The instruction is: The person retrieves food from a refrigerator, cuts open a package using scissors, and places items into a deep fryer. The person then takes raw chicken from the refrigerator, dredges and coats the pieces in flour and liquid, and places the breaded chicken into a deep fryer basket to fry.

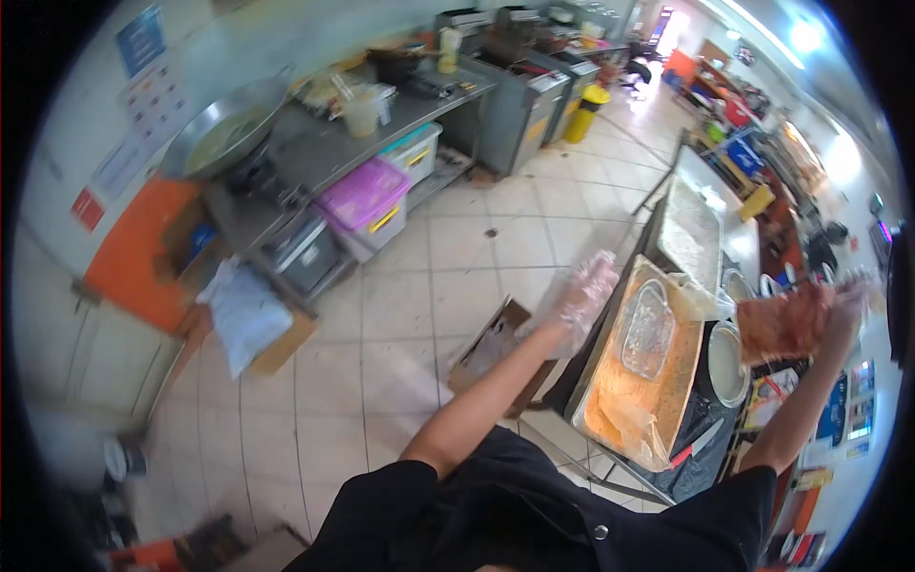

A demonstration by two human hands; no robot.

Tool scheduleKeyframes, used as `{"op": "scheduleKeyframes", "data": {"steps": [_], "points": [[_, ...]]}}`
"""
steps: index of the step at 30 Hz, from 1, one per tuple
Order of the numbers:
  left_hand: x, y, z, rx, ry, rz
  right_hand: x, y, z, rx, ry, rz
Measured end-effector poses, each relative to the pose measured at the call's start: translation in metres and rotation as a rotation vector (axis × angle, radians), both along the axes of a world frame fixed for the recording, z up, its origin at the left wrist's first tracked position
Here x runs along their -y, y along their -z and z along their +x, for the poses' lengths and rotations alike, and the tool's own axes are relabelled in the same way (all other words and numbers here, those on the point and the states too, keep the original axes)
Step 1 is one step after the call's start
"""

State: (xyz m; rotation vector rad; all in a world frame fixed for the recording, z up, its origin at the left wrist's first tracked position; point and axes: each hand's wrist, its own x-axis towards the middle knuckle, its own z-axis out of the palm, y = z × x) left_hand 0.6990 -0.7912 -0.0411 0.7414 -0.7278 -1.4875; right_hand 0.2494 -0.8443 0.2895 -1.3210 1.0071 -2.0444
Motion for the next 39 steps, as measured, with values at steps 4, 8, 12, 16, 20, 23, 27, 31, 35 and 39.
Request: {"op": "scheduleKeyframes", "data": {"steps": [4,8,12,16,20,23,27,31,35,39], "points": [[0.048,0.002,-0.014,-0.165,0.210,-0.074,0.024,0.006,0.063,0.010,-0.027,-0.036],[0.137,0.081,-0.004,-0.356,0.475,-0.006,0.074,0.069,0.124,0.118,-0.074,-0.011],[0.188,0.125,-0.005,0.070,0.414,0.146,0.121,0.113,0.253,0.284,0.194,0.112],[0.254,0.113,-0.008,-0.069,0.498,0.259,0.164,0.148,0.279,0.339,0.114,0.202],[0.318,0.100,-0.029,-0.278,0.549,0.397,0.216,0.172,0.304,0.302,0.349,0.234],[0.350,0.092,-0.034,-0.434,0.590,0.551,0.269,0.169,0.344,0.422,0.511,0.230],[0.413,0.080,-0.044,-0.531,0.605,0.743,0.329,0.152,0.369,0.242,0.525,0.164],[0.465,0.068,-0.079,-0.547,0.694,0.890,0.365,0.134,0.373,0.289,0.756,0.168],[0.487,0.053,-0.130,-0.479,0.804,1.068,0.414,0.127,0.334,0.147,1.134,0.204],[0.480,0.059,-0.173,-0.383,0.973,1.153,0.410,0.146,0.283,0.146,1.062,0.047]]}}
